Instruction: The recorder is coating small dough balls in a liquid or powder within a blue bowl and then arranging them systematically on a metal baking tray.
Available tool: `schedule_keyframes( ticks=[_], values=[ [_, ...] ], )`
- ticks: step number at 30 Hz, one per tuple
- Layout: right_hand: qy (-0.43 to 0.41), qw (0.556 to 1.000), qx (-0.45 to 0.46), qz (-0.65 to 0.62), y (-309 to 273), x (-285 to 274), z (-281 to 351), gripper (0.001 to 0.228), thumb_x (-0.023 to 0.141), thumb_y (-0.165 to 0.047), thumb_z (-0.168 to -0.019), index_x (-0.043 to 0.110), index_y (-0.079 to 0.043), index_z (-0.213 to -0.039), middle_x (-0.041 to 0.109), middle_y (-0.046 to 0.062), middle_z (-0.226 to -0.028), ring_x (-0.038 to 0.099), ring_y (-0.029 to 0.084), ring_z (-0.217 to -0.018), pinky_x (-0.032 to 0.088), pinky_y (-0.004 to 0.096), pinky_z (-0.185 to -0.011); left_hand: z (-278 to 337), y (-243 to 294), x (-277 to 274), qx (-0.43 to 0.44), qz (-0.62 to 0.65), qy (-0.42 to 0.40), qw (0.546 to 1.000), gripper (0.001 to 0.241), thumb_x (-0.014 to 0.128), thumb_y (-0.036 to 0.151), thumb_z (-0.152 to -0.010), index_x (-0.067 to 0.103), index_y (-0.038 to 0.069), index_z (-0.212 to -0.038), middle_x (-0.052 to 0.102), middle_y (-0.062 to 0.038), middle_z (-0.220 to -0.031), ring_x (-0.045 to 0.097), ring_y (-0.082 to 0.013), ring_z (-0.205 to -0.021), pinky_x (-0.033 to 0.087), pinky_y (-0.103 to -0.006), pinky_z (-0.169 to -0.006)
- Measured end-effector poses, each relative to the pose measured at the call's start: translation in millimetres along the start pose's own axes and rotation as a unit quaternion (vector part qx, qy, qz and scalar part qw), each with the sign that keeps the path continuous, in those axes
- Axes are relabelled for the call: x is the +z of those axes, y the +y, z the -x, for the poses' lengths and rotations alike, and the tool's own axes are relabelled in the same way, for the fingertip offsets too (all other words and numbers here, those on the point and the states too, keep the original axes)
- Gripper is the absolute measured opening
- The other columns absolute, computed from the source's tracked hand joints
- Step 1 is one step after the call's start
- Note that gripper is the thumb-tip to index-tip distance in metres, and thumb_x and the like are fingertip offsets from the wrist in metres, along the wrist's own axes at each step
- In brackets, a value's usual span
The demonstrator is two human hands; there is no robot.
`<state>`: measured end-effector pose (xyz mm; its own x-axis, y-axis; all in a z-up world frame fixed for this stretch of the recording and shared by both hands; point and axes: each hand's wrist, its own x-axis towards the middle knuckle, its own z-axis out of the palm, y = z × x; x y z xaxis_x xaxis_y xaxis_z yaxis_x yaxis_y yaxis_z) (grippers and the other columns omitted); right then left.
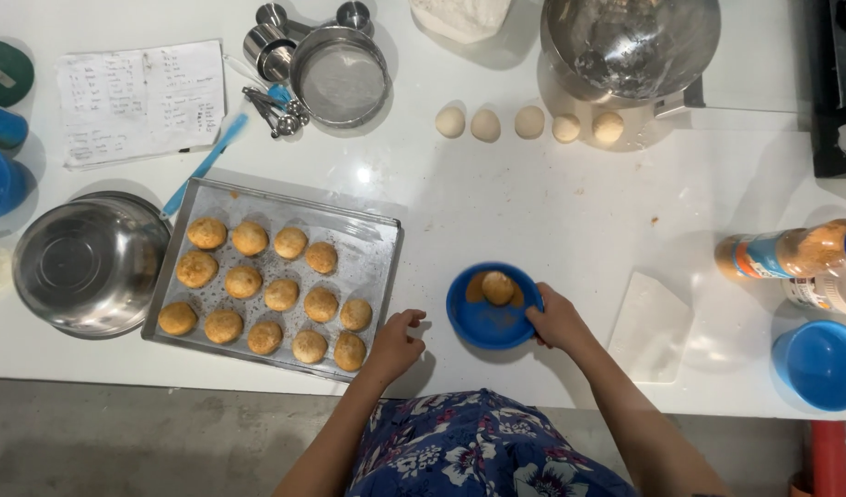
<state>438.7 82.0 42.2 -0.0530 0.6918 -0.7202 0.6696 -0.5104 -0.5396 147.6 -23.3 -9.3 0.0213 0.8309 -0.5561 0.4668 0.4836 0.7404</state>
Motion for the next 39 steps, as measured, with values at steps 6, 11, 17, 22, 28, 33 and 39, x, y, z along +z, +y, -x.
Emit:
schedule_keyframes(
  ticks=[6, 11, 17, 22, 28, 33, 39],
  values=[
    [0.046, 0.991, -0.011, 0.121, -8.5, -5.5, 17.2, 0.041, 0.054, -0.017, -0.097, 0.054, -0.016, -0.138, 0.072, 0.011, -0.072, 0.069, 0.02, -0.055, 0.057, 0.034, -0.054, -1.4, 5.2, 0.6, 0.01, 0.006, 0.004, 1.0, 0.052, 0.066, 0.006, -0.083, 0.06, 0.012, -0.134, 0.062, -0.011, -0.124, 0.071, -0.0234, -0.091, 0.059, -0.0344, -0.082],
    [0.148, 0.962, -0.153, 0.174, -11.6, 0.1, 23.3, 0.047, 0.054, -0.019, -0.099, 0.047, -0.015, -0.145, 0.071, 0.012, -0.07, 0.067, 0.021, -0.057, 0.054, 0.037, -0.057, -6.1, -6.0, 6.4, 0.027, -0.005, 0.015, 1.0, 0.052, 0.067, 0.006, -0.082, 0.061, 0.012, -0.133, 0.063, -0.011, -0.124, 0.072, -0.0224, -0.092, 0.058, -0.0343, -0.083],
    [0.135, 0.977, -0.155, -0.05, -7.1, 7.6, 16.2, 0.043, 0.05, -0.021, -0.103, 0.046, -0.015, -0.146, 0.068, 0.01, -0.069, 0.063, 0.016, -0.05, 0.052, 0.032, -0.049, -7.4, -9.9, 6.9, 0.026, 0.011, 0.017, 0.999, 0.053, 0.066, 0.006, -0.081, 0.06, 0.011, -0.133, 0.062, -0.011, -0.123, 0.071, -0.0227, -0.09, 0.059, -0.0349, -0.081],
    [0.096, 0.972, -0.148, -0.154, 4.9, 17.3, -2.3, 0.042, 0.053, -0.018, -0.103, 0.045, -0.01, -0.144, 0.065, 0.011, -0.067, 0.058, 0.015, -0.046, 0.048, 0.029, -0.042, -5.5, -4.3, 5.9, 0.023, -0.001, 0.016, 1.0, 0.053, 0.066, 0.007, -0.082, 0.06, 0.012, -0.134, 0.063, -0.011, -0.123, 0.071, -0.0229, -0.089, 0.059, -0.0349, -0.081],
    [0.02, 0.972, -0.075, -0.223, 2.5, 15.9, -5.6, 0.039, 0.052, -0.015, -0.101, 0.046, -0.007, -0.139, 0.063, 0.012, -0.063, 0.057, 0.016, -0.044, 0.047, 0.03, -0.041, -3.7, -0.3, 5.8, 0.021, -0.012, 0.017, 1.0, 0.054, 0.066, 0.007, -0.082, 0.059, 0.012, -0.135, 0.062, -0.011, -0.124, 0.071, -0.0232, -0.091, 0.058, -0.0348, -0.083],
    [0.02, 0.983, -0.079, -0.165, -2.7, 12.1, -4.8, 0.038, 0.052, -0.016, -0.102, 0.047, -0.008, -0.139, 0.066, 0.01, -0.065, 0.06, 0.016, -0.048, 0.049, 0.029, -0.043, -3.1, -1.7, 5.2, 0.022, -0.008, 0.024, 0.999, 0.054, 0.065, 0.006, -0.082, 0.059, 0.011, -0.135, 0.063, -0.012, -0.124, 0.071, -0.0241, -0.092, 0.059, -0.0351, -0.083],
    [0.089, 0.974, -0.104, -0.181, 29.2, 18.8, -31.2, 0.033, 0.052, -0.016, -0.106, 0.047, -0.004, -0.135, 0.066, 0.01, -0.068, 0.061, 0.016, -0.049, 0.048, 0.032, -0.044, -2.1, 5.2, 0.3, -0.003, 0.0, 0.02, 1.0, 0.054, 0.064, 0.005, -0.083, 0.058, 0.012, -0.136, 0.061, -0.011, -0.126, 0.07, -0.0242, -0.092, 0.06, -0.0359, -0.08]
  ],
)
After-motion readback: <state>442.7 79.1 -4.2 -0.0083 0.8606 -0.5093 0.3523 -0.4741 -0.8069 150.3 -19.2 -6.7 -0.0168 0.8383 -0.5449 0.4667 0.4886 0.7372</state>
